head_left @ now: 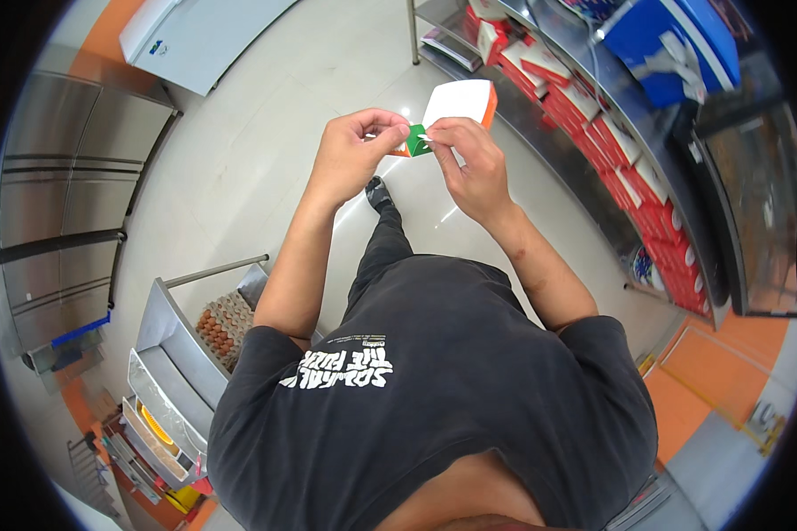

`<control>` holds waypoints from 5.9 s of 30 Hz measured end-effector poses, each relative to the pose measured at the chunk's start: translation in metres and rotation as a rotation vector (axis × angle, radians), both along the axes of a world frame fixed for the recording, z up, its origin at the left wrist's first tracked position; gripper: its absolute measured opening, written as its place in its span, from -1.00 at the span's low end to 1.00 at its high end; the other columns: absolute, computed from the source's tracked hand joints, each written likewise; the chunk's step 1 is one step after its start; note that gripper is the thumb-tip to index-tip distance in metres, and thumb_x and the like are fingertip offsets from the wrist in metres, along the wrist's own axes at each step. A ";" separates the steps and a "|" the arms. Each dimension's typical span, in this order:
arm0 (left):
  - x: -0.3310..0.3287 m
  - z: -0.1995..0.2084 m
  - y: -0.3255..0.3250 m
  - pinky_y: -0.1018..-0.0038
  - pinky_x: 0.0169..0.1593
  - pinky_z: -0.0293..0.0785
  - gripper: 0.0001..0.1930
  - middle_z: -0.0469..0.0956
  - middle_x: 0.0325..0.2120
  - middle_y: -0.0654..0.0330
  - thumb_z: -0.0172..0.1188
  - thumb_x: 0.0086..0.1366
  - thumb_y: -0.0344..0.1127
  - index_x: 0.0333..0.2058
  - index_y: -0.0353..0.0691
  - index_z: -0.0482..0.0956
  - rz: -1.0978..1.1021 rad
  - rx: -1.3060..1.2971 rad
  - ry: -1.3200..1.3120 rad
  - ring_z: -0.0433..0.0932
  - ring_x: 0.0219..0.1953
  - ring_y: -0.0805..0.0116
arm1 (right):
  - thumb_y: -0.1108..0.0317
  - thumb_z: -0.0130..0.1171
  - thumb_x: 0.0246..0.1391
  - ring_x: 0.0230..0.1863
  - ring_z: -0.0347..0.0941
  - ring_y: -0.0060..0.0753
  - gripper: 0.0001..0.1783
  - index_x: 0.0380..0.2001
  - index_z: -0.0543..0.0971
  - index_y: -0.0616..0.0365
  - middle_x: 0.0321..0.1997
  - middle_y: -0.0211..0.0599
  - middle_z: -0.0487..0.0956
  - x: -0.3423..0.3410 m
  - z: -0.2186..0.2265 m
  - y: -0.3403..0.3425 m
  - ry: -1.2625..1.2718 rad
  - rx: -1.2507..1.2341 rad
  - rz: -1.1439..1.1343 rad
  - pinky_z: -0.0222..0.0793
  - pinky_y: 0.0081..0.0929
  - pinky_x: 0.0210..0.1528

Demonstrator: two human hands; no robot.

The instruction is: The person assembles small rectangular boxes from flat cardboard pieces. They fold the flaps, align the edges, and secure the boxes using adhesive tape. The person handles multiple boxes sequentially, moving between a counter and a low stool.

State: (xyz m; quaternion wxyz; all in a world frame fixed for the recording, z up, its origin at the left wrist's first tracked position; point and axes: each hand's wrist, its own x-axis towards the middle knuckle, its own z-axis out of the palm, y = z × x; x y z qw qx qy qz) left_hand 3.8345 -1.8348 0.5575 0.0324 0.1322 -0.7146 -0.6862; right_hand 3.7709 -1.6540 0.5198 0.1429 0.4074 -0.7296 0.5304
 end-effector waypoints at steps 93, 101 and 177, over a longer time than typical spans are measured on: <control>-2.191 -0.104 -0.171 0.59 -0.19 0.42 -0.65 0.60 -0.29 0.29 0.01 0.50 -0.13 -0.12 -0.31 0.62 -0.924 0.198 0.337 0.48 -0.28 0.59 | 0.11 0.00 0.39 -0.40 0.32 -0.70 -0.56 -0.40 0.57 0.27 -0.47 -0.49 0.51 -2.032 -0.031 -0.209 -0.597 -0.624 -1.085 0.30 -0.61 -0.34; -2.349 -0.053 0.065 0.52 -0.36 0.45 -0.61 0.58 -0.53 0.26 0.01 0.49 -0.14 -0.32 -0.37 0.63 -1.314 0.150 0.400 0.48 -0.49 0.54 | 0.17 -0.01 0.40 -0.50 0.27 -0.72 -0.55 -0.51 0.56 0.25 -0.58 -0.52 0.46 -2.150 -0.025 -0.024 -0.425 -0.743 -1.473 0.24 -0.58 -0.46; -4.224 -0.123 1.585 0.39 -0.06 0.56 -0.57 0.65 -0.17 0.02 0.38 0.11 -0.32 -0.06 -0.36 0.55 -1.113 -0.077 0.568 0.66 -0.18 0.26 | -0.08 0.37 -0.05 0.23 0.25 0.37 0.06 0.41 0.12 0.12 0.28 0.33 0.22 -3.906 -0.084 1.431 -0.319 0.697 -1.718 0.25 0.06 0.24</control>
